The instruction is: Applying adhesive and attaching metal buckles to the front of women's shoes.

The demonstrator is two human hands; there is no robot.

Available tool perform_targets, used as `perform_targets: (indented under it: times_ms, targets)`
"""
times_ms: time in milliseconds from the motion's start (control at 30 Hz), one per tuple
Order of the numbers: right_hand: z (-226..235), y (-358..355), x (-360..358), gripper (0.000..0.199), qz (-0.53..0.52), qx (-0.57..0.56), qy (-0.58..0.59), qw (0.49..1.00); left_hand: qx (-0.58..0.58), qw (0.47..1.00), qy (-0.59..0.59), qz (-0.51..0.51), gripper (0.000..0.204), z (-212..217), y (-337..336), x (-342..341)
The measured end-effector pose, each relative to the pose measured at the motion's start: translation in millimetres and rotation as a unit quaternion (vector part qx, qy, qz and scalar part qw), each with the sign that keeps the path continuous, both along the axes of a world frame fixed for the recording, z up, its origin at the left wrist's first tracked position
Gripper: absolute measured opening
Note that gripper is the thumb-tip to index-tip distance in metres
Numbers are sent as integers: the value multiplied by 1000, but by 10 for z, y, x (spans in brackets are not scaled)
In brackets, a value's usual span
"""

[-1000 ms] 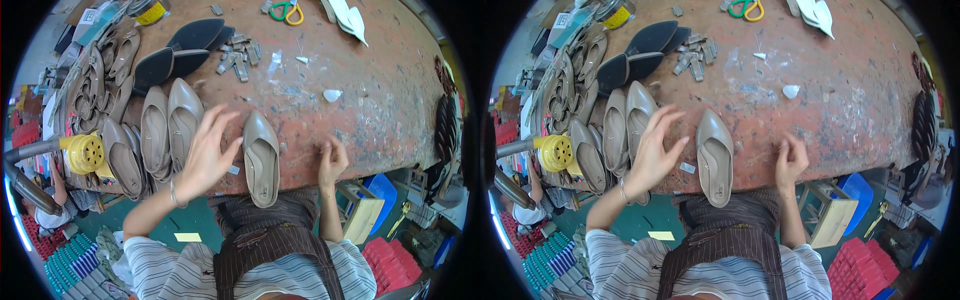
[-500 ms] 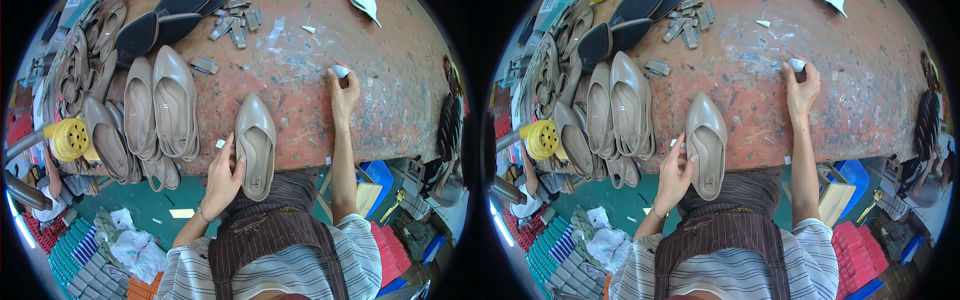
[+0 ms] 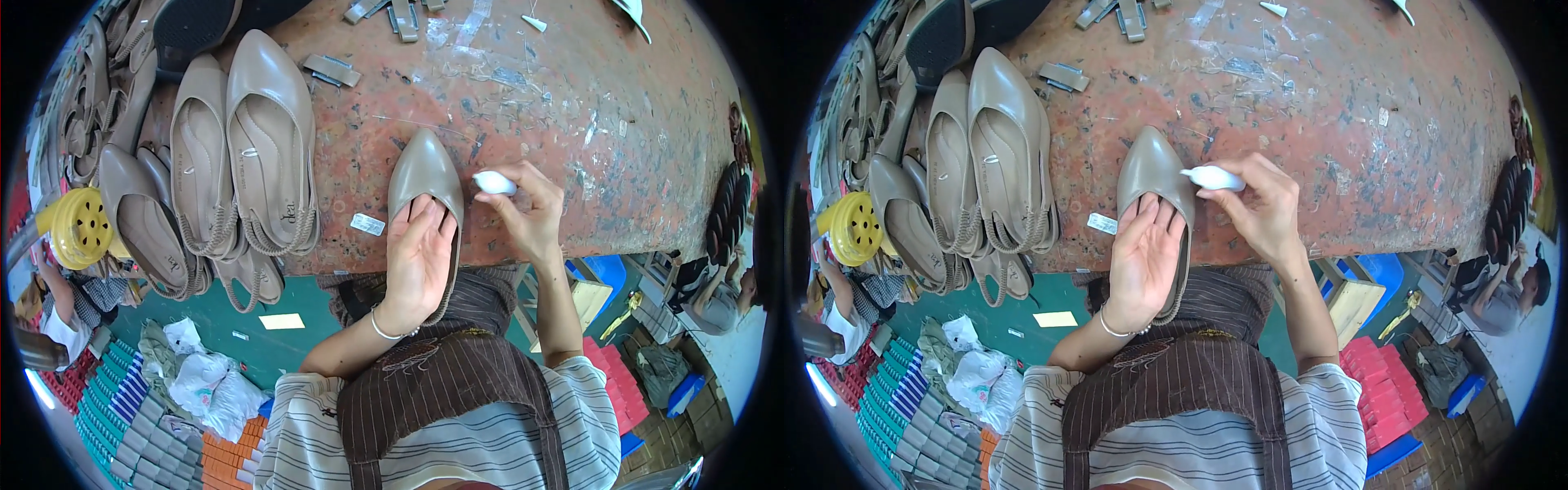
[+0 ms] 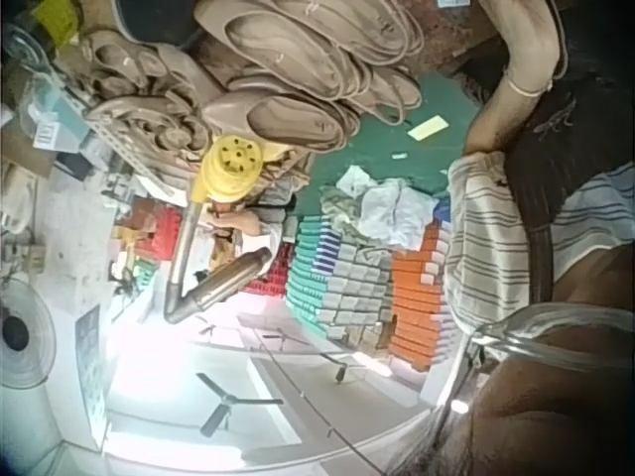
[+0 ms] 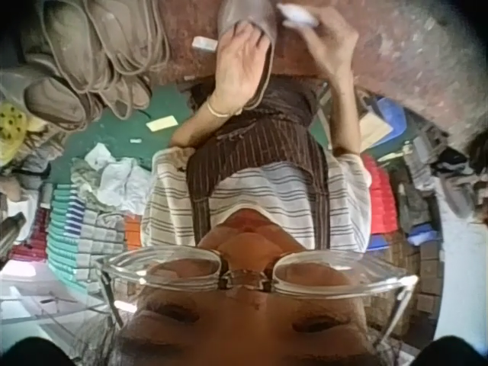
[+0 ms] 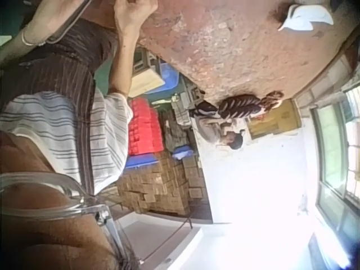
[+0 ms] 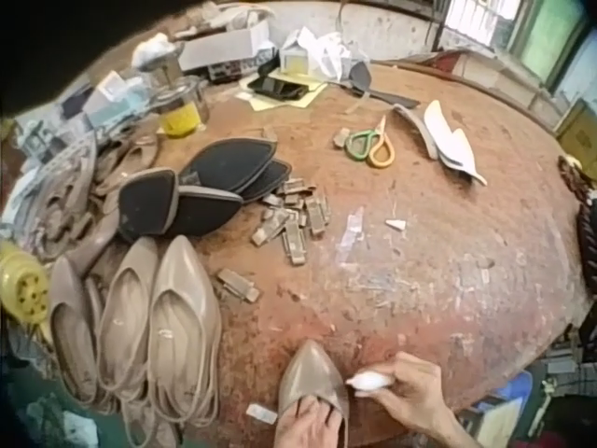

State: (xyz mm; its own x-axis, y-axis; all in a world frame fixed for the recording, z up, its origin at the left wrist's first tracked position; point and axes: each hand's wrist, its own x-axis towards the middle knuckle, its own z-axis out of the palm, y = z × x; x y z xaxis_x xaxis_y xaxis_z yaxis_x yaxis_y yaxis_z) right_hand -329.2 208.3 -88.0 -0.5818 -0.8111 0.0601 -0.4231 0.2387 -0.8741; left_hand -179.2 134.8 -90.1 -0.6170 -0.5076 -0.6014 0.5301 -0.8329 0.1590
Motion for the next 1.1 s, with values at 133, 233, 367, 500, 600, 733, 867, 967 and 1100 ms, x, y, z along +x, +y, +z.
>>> perform_targets:
  times_ms: [133, 233, 367, 500, 600, 733, 867, 967, 1100]
  targets:
    - [42, -86, 17, 27, 75, 24, 75, 994, 5, 1000, -24, 13, 13, -19, 10, -45]
    - [52, -120, 9, 28, 99, 27, 111, 989, -14, 1000, 1, 22, 12, -68, 38, -35]
    - [95, -130, 7, 27, 108, 48, 132, 984, -15, 999, 8, 38, 10, -73, 58, -36]
    - [91, -138, -3, 27, 121, 57, 147, 980, -20, 999, 9, 41, 10, -70, 57, -37]
    - [88, -158, -2, 27, 126, 56, 161, 977, -20, 999, 12, 42, 10, -86, 63, -25]
    - [126, -164, -12, 26, 132, 71, 170, 974, -14, 999, 5, 36, 10, -62, 60, -31]
    - [162, -187, 5, 25, 131, 75, 171, 974, -14, 999, -3, 36, 10, -47, 54, -31]
    - [165, -205, 13, 24, 133, 68, 172, 974, -11, 999, -1, 34, 10, -71, 55, -31]
    - [189, -215, 9, 23, 137, 73, 171, 973, -14, 999, 10, 41, 11, -86, 62, -33]
